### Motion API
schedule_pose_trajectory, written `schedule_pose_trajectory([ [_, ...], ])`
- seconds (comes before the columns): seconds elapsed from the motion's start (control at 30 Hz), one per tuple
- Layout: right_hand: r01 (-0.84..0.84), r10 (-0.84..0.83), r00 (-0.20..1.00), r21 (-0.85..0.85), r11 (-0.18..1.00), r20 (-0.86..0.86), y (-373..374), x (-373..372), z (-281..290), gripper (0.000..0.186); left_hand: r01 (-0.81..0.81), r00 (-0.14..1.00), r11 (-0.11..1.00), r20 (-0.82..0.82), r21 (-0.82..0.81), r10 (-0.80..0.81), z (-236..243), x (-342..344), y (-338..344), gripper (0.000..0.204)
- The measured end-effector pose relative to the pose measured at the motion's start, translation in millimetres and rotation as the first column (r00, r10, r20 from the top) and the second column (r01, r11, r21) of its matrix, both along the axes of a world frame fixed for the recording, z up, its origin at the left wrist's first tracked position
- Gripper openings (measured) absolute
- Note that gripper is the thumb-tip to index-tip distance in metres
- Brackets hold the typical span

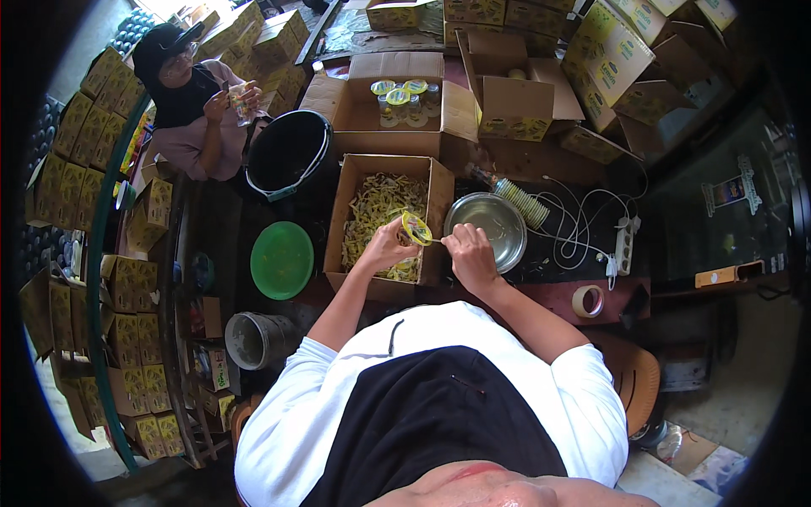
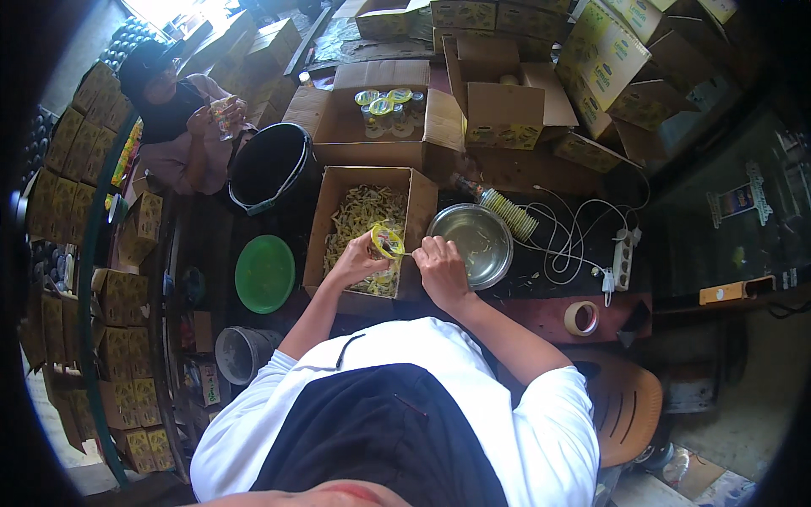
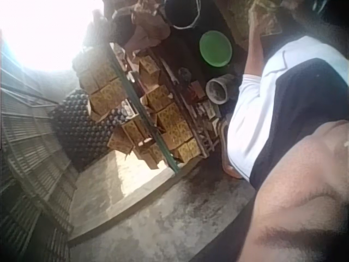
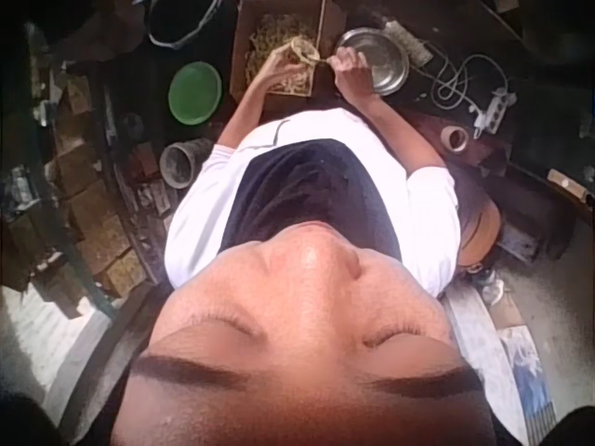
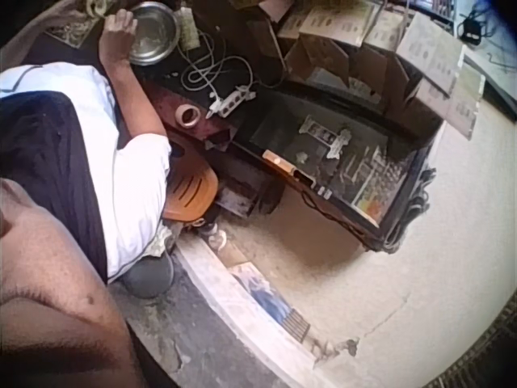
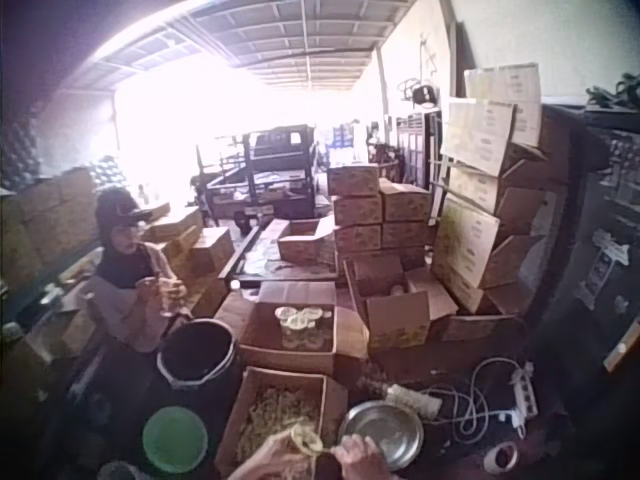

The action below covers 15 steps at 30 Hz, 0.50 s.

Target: The person takes plastic cups containing a yellow product, dips the rims into a bowl of liquid, and applies transparent seals to the tops.

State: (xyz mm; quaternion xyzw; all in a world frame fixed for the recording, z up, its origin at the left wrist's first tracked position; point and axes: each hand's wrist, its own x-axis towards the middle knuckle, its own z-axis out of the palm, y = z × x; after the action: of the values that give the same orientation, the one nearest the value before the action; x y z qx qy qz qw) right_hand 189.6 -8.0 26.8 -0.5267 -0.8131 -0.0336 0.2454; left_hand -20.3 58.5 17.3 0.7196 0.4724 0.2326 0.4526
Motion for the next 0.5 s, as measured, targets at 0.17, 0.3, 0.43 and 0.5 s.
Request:
schedule_pose_trajectory([
  [0.17,-0.059,0.046,0.992,0.105,0.993,0.118,-4.7,-6.1,0.2,0.007,-0.017,0.996,0.987,0.081,-0.157,0.030,-39.7,-10.0,-1.0,0.041],
  [0.3,-0.054,0.045,0.993,0.087,0.995,0.106,-4.0,-5.8,-5.7,0.008,0.050,0.983,0.917,0.184,-0.395,0.025,-29.0,-9.6,-2.0,0.030],
  [0.43,-0.072,0.070,0.996,0.056,0.996,0.052,-3.1,-10.0,-10.1,0.007,0.189,0.942,0.827,0.335,-0.529,-0.001,-19.7,-8.5,-6.4,0.024],
  [0.5,-0.066,0.066,0.998,0.037,0.997,0.003,-0.7,-10.5,-11.4,0.006,0.178,0.940,0.834,0.340,-0.523,0.012,-15.8,-8.8,-7.8,0.029],
])
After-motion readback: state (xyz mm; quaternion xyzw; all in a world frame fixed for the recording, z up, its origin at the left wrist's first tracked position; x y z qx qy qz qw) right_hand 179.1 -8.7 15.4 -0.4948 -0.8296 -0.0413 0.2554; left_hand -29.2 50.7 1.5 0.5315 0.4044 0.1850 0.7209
